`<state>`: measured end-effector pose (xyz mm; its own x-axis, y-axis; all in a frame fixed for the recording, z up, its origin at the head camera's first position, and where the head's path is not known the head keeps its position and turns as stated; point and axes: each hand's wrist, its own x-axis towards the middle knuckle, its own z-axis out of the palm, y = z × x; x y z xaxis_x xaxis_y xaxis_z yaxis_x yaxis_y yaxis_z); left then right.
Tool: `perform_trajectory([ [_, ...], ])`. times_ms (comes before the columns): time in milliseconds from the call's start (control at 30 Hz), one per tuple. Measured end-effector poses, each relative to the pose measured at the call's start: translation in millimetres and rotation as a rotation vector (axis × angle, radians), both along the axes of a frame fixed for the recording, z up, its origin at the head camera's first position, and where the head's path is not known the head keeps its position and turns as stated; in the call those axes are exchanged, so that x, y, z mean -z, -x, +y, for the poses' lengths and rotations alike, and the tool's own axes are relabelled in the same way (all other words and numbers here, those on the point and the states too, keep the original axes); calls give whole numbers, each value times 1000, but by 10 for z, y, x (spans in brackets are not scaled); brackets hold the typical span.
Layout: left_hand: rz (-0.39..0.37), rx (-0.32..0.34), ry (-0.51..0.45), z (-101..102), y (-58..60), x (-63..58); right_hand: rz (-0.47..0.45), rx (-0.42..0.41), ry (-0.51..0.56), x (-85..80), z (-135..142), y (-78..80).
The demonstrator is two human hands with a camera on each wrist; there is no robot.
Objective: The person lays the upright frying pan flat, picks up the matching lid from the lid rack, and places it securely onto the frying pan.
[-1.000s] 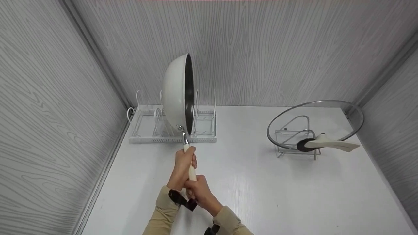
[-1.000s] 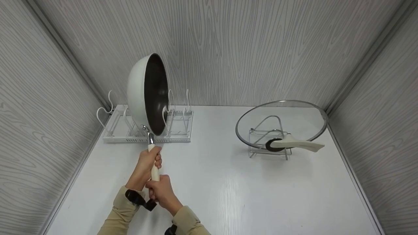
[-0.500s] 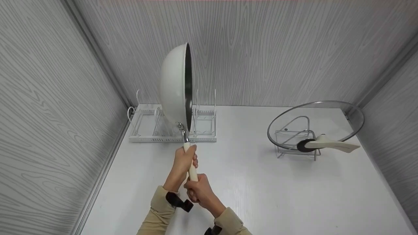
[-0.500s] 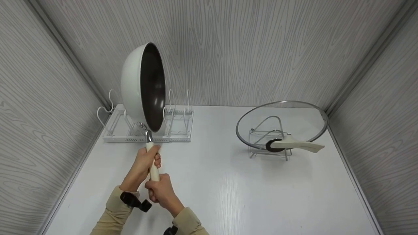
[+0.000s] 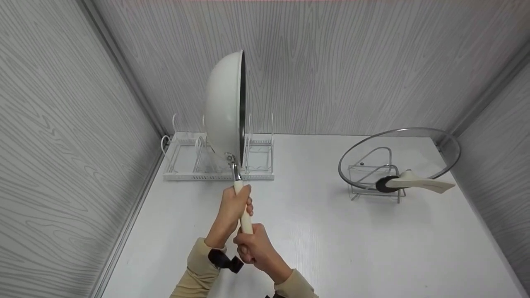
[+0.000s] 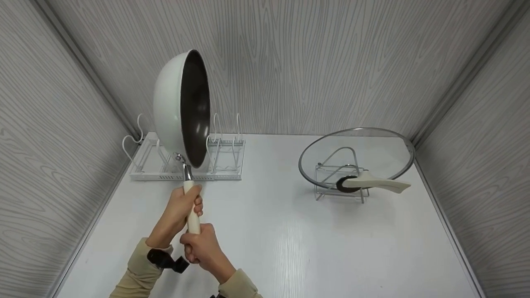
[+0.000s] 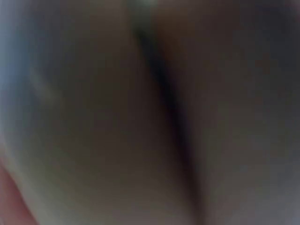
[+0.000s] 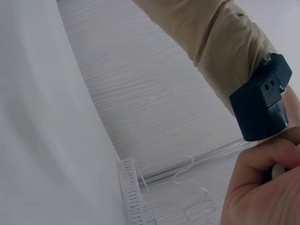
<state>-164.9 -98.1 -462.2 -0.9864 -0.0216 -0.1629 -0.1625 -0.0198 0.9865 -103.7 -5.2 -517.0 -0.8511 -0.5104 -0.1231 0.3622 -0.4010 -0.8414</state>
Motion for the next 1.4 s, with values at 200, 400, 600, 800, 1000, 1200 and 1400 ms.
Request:
perform_trajectory([
  [200,-25,21,-66,22,-67,-86,-36,-21,5,-136,44,-87],
  [400,-51,29,-87,10,-119,-112,-33,-47,9,-237,76,-150],
  [600,-22,21,-102,7,-162,-146,-15,-70,22,-347,90,-198],
  [800,-32,9,-128,4,-231,-236,-8,-97,43,-442,105,-261],
  [1000,-22,11,-168,8,-312,-340,19,-106,42,-511,113,-319],
  [1200,-2,23,-174,35,-373,-434,44,-96,49,-572,120,-386],
  [1400,17,38,-186,37,-434,-497,63,-99,73,-602,118,-442],
])
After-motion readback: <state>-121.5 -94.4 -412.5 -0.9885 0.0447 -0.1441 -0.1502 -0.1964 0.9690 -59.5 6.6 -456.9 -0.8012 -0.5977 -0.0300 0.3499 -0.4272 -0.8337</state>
